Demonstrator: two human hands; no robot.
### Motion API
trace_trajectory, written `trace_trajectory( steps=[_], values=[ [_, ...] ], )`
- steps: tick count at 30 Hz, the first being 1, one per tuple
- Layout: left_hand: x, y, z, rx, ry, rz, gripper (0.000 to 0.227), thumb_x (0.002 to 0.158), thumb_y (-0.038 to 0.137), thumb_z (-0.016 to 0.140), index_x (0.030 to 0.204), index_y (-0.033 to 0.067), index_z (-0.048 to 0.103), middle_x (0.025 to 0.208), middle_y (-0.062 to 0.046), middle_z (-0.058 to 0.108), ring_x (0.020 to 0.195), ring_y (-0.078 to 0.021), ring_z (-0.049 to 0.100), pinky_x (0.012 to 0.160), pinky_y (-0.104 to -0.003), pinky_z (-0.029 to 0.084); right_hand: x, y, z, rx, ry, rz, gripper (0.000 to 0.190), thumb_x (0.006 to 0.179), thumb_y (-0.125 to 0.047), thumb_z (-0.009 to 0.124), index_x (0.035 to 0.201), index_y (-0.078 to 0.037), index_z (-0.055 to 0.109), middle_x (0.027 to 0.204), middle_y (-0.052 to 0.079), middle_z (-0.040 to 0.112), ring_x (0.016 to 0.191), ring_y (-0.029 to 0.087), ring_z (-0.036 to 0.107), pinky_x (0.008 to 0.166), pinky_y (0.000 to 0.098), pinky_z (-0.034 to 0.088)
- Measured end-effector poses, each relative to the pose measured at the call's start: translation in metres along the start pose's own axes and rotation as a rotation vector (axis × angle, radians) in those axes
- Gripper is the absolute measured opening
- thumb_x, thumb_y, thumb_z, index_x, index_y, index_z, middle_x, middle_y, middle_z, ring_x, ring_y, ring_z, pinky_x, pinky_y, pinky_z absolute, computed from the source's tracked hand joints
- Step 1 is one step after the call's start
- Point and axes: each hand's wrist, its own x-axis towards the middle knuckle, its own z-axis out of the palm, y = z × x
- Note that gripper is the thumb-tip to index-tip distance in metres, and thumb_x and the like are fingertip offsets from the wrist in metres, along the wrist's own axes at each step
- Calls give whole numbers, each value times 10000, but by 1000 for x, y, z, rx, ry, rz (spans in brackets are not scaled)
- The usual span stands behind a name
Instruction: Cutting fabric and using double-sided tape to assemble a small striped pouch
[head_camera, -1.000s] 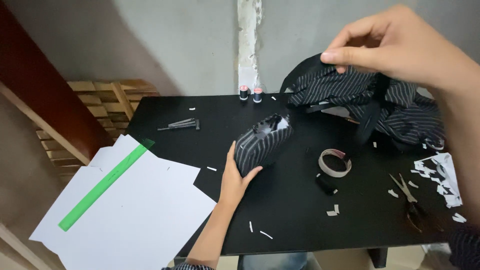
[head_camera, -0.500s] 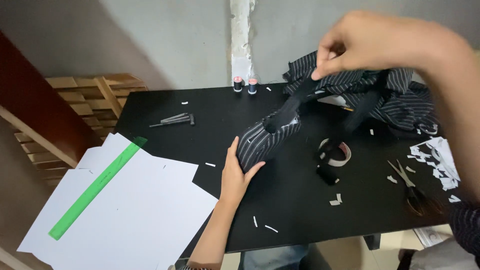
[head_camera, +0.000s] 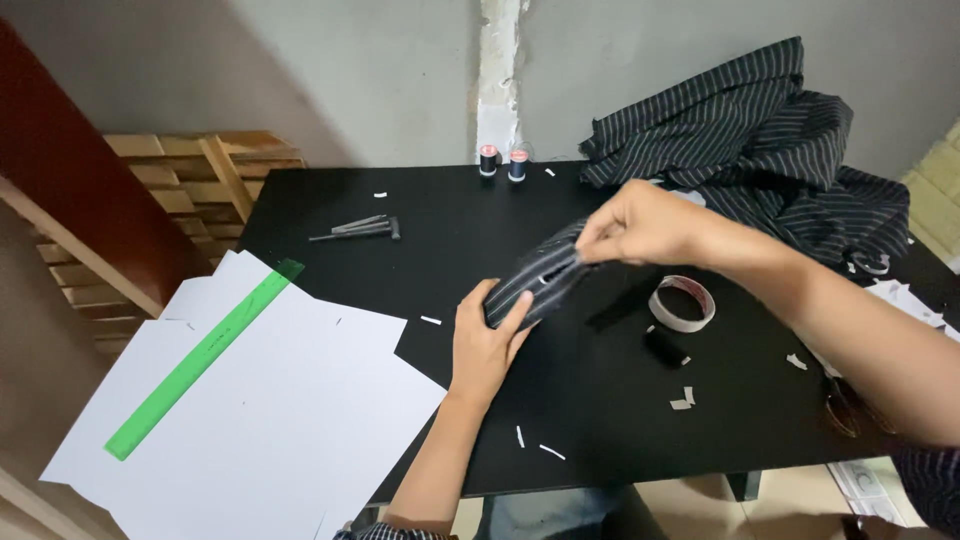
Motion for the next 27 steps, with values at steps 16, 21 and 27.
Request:
trace_trajectory(
  steps=[16,21,27],
  values=[
    [18,31,-16,-34,-76,211,367,963,261,463,1317,355,490,1347,-202,400,1276,-395,410,1051,-614,304,-40,45,25,793,-241,15,381,898,11,478,1259,108,553,447,-8,499,243,2,324,256,144,272],
    [21,49,-17,-138,-85,189,438,917,328,558,1338,249,463,1350,-205,426,1238,-383,462,1037,-580,347,-38,42,45,687,-149,91,286,824,16,637,1074,153,616,466,112,541,212,89,337,243,210,297],
    [20,54,-23,-132,-69,173,413,930,279,534,1337,261,465,1345,-195,430,1200,-379,484,951,-507,417,-50,29,53,739,-172,32,254,887,-52,543,1057,101,657,453,131,575,261,124,464,279,205,322]
  ],
)
